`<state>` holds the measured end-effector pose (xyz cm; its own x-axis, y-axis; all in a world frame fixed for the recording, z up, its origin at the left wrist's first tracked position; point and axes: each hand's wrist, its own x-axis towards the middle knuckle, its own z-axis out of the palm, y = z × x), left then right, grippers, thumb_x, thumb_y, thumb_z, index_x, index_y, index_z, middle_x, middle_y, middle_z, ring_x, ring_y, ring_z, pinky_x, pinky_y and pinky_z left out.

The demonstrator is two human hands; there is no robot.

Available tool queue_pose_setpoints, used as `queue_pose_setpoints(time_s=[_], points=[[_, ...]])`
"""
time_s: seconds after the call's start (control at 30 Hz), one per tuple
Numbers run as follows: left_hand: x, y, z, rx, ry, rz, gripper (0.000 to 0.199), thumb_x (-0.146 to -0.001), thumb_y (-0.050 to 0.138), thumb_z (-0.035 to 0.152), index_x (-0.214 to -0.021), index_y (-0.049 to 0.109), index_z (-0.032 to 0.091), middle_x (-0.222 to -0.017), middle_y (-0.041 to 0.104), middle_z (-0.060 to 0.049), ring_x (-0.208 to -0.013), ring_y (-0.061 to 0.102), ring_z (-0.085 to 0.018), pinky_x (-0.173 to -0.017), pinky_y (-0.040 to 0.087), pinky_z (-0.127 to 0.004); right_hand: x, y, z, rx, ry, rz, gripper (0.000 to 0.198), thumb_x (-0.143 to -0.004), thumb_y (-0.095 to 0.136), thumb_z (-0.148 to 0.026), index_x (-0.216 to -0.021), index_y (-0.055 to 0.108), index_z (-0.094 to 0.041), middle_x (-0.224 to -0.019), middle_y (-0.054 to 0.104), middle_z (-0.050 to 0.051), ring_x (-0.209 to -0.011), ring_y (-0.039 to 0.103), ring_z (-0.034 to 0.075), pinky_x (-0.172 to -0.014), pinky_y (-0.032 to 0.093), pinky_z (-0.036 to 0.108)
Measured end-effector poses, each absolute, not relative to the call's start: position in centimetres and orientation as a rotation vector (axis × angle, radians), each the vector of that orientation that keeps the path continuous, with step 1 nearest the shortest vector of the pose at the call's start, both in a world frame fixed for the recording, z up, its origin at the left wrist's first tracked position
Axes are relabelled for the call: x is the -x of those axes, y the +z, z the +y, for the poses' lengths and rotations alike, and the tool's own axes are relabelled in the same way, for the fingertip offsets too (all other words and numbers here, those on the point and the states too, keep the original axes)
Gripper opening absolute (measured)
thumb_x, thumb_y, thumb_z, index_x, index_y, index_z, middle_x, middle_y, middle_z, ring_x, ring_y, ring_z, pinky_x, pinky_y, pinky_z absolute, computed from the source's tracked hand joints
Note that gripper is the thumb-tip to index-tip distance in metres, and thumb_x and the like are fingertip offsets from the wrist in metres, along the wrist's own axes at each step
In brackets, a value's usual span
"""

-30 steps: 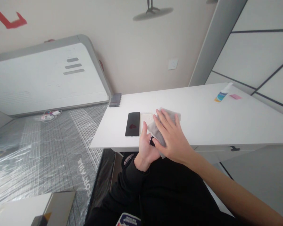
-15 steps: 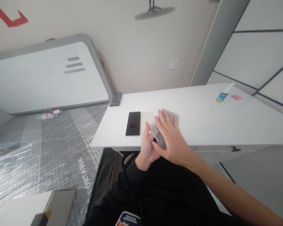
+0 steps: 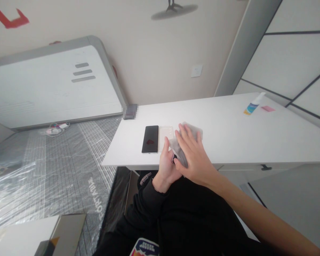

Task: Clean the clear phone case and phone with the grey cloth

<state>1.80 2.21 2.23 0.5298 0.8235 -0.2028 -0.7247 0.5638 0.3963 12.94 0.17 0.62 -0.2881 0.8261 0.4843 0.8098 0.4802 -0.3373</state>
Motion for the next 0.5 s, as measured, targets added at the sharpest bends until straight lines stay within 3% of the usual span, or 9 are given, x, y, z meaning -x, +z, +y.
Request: queue_pose_setpoints(time_s=[0.3, 0.5], points=[[-1.8, 2.04, 2.28, -0.278, 0.93, 0.417, 0.066, -0.11, 0.027, 0.055, -0.148, 0.059, 0.014, -0.125, 0.079, -0.011, -0.131, 0.068, -0.025, -0.116, 0.049, -0.036, -13.16, 0.39, 0.13, 1.336, 0.052, -2.116, 0.087, -0.093, 0.049, -0.032, -0.169, 0.01, -0.013, -0.176, 0.016, 0.021, -0.164, 0.008, 0.041, -0.123, 0.016, 0.077], [-1.74, 1.87, 2.28, -0.31, 0.914, 0.416, 0.067, -0.109, 0.026, 0.056, -0.146, 0.061, 0.012, -0.126, 0.079, -0.012, -0.132, 0.066, -0.026, -0.115, 0.05, -0.036, -13.18, 0.33, 0.14, 1.333, 0.051, -2.123, 0.087, -0.093, 0.049, -0.031, -0.168, 0.011, -0.012, -0.176, 0.016, 0.021, -0.164, 0.007, 0.041, -0.123, 0.016, 0.077]])
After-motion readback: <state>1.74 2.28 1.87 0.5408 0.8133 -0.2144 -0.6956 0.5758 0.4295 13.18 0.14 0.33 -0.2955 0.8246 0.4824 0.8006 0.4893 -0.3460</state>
